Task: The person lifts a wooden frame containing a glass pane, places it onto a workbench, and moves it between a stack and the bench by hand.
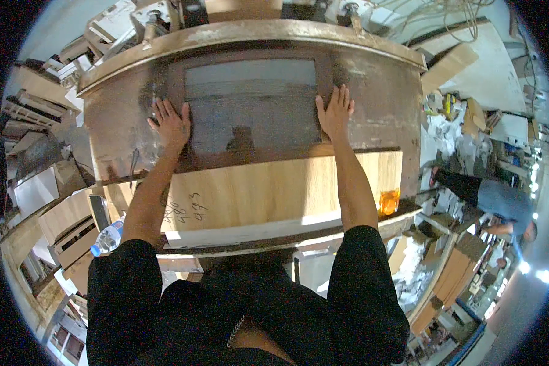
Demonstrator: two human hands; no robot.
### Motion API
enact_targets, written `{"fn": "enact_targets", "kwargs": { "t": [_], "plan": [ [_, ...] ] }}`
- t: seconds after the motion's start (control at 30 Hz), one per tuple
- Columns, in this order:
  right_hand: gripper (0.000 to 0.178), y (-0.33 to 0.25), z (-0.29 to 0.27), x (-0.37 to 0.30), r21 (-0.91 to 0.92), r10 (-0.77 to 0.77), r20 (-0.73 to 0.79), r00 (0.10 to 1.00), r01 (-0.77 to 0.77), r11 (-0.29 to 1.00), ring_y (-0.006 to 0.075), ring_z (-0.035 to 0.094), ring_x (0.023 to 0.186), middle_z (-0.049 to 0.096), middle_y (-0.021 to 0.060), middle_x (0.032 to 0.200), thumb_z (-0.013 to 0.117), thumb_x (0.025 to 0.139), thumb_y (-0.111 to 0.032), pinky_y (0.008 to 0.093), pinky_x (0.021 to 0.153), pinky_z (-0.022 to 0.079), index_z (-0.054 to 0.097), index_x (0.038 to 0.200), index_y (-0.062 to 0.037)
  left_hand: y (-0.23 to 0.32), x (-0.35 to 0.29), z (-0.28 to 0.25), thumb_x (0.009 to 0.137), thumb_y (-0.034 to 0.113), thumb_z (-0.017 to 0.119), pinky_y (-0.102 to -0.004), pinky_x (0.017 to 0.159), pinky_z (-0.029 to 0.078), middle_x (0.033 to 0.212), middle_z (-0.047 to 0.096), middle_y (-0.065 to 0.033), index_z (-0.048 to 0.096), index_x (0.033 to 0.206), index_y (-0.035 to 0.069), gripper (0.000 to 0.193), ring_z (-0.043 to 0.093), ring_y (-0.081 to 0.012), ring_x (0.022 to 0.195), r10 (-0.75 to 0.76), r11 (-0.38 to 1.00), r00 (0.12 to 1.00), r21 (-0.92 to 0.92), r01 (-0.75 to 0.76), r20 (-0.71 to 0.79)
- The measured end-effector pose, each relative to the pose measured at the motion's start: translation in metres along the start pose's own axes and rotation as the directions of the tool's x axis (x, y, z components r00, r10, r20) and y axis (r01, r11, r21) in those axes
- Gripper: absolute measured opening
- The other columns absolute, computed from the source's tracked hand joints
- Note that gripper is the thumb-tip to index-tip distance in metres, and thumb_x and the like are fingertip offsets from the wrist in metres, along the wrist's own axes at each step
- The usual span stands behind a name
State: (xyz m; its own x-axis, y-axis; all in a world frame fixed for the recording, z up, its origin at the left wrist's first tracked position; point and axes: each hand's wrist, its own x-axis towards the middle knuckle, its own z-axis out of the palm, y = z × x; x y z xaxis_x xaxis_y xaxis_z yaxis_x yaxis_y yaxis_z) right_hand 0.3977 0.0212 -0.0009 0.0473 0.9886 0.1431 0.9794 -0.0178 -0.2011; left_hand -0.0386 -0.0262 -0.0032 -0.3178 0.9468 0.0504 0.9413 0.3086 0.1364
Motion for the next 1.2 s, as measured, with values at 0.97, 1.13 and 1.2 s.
{"fn": "enact_targets", "kwargs": {
  "t": [0.97, 1.13, 1.2],
  "plan": [
    [0.075, -0.002, 0.001, -0.003, 0.068, 0.056, 0.048, 0.997, -0.06, 0.996, 0.0312, 0.019, 0.14, 0.023, 0.0165, 0.151, 0.046, 0.089, -0.058, 0.0512, 0.112, 0.011, 0.037, 0.14, -0.0042, -0.004, -0.003, -0.005, 0.095, 0.056, 0.028, -0.0608, 0.11, 0.003, 0.153, 0.015, -0.0206, 0.028, 0.142, -0.003, 0.075, 0.008, -0.0353, 0.142, -0.02, 0.996, 1.0, -0.082, 0.019, -0.009],
    [0.076, 0.016, 0.0, 0.006, 0.15, 0.024, 0.063, 0.998, -0.033, 0.988, 0.033, 0.022, 0.138, 0.027, 0.0168, 0.149, 0.053, 0.084, -0.059, 0.0514, 0.111, 0.013, 0.045, 0.135, -0.0035, 0.002, 0.003, -0.002, 0.093, 0.054, 0.036, -0.059, 0.11, 0.003, 0.152, 0.017, -0.0219, 0.031, 0.141, -0.003, 0.074, 0.011, -0.0353, 0.142, -0.055, 0.995, 0.998, -0.078, 0.057, 0.026],
    [0.077, 0.011, -0.005, 0.014, 0.19, 0.058, 0.089, 0.994, -0.074, 0.979, 0.0326, 0.022, 0.139, 0.025, 0.0161, 0.15, 0.054, 0.083, -0.06, 0.051, 0.111, 0.013, 0.045, 0.136, -0.0043, -0.002, 0.001, -0.001, 0.093, 0.051, 0.04, -0.0586, 0.11, 0.004, 0.15, 0.018, -0.0236, 0.031, 0.141, -0.003, 0.072, 0.013, -0.0358, 0.141, -0.088, 0.972, 0.996, -0.219, 0.089, 0.014]
  ]
}}
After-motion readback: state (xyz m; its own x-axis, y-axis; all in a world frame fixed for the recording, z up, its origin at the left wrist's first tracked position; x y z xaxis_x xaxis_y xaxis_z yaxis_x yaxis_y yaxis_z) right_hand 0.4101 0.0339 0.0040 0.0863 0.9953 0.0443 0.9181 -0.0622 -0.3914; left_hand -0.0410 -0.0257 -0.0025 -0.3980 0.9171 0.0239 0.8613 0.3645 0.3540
